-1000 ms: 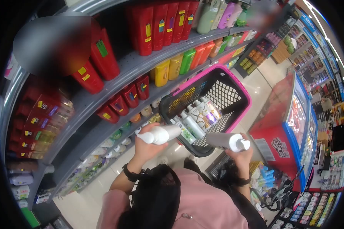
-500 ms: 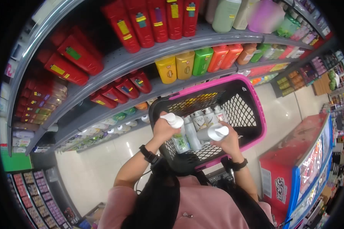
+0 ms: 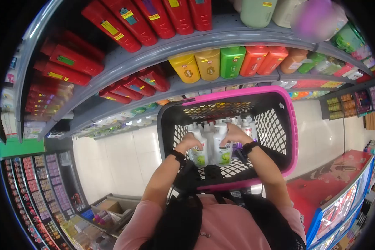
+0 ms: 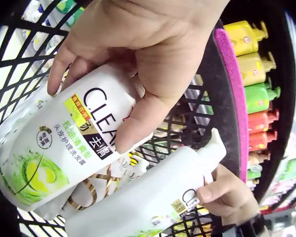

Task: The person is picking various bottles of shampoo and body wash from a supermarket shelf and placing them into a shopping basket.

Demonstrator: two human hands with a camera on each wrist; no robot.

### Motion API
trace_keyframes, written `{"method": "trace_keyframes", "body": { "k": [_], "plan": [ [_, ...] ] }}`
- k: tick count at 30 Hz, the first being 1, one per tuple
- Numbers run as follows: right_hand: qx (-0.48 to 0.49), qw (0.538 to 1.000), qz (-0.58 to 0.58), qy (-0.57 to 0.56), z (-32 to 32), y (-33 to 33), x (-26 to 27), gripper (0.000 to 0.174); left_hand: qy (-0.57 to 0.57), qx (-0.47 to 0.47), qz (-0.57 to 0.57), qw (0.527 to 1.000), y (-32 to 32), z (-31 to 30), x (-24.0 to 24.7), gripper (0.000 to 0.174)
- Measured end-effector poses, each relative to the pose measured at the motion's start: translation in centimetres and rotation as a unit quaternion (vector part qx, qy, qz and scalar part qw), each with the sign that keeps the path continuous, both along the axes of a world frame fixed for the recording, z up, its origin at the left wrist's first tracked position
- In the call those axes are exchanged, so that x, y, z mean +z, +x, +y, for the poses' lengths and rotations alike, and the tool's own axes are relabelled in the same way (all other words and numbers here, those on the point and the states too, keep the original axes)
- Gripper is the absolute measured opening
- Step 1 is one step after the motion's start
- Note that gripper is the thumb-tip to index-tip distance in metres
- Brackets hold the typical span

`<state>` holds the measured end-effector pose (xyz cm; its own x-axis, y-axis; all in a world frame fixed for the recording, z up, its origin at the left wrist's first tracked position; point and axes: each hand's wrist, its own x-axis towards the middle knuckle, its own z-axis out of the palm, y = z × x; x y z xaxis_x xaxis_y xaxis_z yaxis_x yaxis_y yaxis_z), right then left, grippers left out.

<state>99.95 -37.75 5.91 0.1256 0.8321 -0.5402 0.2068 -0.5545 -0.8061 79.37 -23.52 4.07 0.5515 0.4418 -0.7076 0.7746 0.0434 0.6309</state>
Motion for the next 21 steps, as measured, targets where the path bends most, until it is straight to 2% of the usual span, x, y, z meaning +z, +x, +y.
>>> {"method": "trace_keyframes", "body": {
  "k": [1,2,3,5,6,7,9,10,11,13,14,15,17,18,19,21],
  "plan": [
    [-0.008,0.996,0.088,-0.023,0.3,-0.2,-2.4,0.077,-0.023,-0.001,0.035,0.999,-0.2,-0.4,-0.7,0.059],
    [-0.011,0.991,0.121,-0.048,0.3,-0.8,-3.7,0.075,-0.013,0.01,0.057,0.998,-0.6,-0.9,-1.5,0.07],
    [-0.008,0.991,0.124,-0.053,0.6,-1.1,-5.0,0.075,-0.018,0.013,0.06,0.998,-0.8,-1.2,-2.6,0.07],
    [-0.004,0.994,0.01,-0.106,0.9,-1.8,-6.8,0.075,0.025,0.038,0.055,0.997,-1.6,-1.8,-6.0,0.079],
    [-0.009,0.992,-0.019,-0.123,1.2,-2.2,-5.3,0.075,0.03,0.027,0.038,0.998,-1.7,-1.9,-6.6,0.08],
    [-0.005,0.992,-0.018,-0.124,1.3,-2.4,-6.1,0.075,0.028,0.031,0.039,0.998,-1.8,-1.9,-7.1,0.08],
    [-0.028,0.994,-0.068,-0.083,1.2,-3.5,-8.3,0.074,0.066,-0.004,0.061,0.996,-1.7,-2.0,-6.8,0.078],
    [-0.018,0.987,-0.146,-0.071,0.7,-4.6,-9.3,0.078,0.073,-0.007,0.079,0.994,-2.0,-2.2,-7.3,0.076],
    [-0.014,0.987,-0.145,-0.072,-0.1,-4.7,-10.2,0.078,0.072,-0.003,0.08,0.994,-2.4,-2.6,-7.6,0.076],
    [-0.023,0.984,-0.123,-0.126,-0.5,-4.7,-9.3,0.089,0.099,-0.016,0.105,0.989,-2.5,-2.4,-5.9,0.073],
    [0.018,0.981,-0.166,-0.098,-0.7,-4.8,-9.2,0.093,0.08,-0.012,0.117,0.99,-2.5,-2.0,-5.1,0.065],
    [0.023,0.981,-0.167,-0.092,-1.0,-4.8,-8.9,0.093,0.084,-0.006,0.117,0.99,-2.4,-1.6,-4.1,0.065],
    [0.063,0.974,-0.186,-0.112,-1.8,-4.9,-8.3,0.088,0.04,-0.03,0.094,0.994,-2.6,-1.2,-2.6,0.057],
    [0.057,0.977,-0.177,-0.103,-1.9,-4.9,-8.2,0.082,0.108,-0.032,0.05,0.992,-3.1,-1.6,-2.8,0.05],
    [0.066,0.977,-0.179,-0.092,-2.1,-4.9,-7.7,0.082,0.116,-0.022,0.051,0.992,-3.3,-1.9,-2.0,0.05],
    [0.033,0.981,-0.164,-0.094,-2.3,-4.9,-6.5,0.08,0.063,-0.002,-0.054,0.997,-3.8,-2.4,-0.2,0.044]
  ]
}}
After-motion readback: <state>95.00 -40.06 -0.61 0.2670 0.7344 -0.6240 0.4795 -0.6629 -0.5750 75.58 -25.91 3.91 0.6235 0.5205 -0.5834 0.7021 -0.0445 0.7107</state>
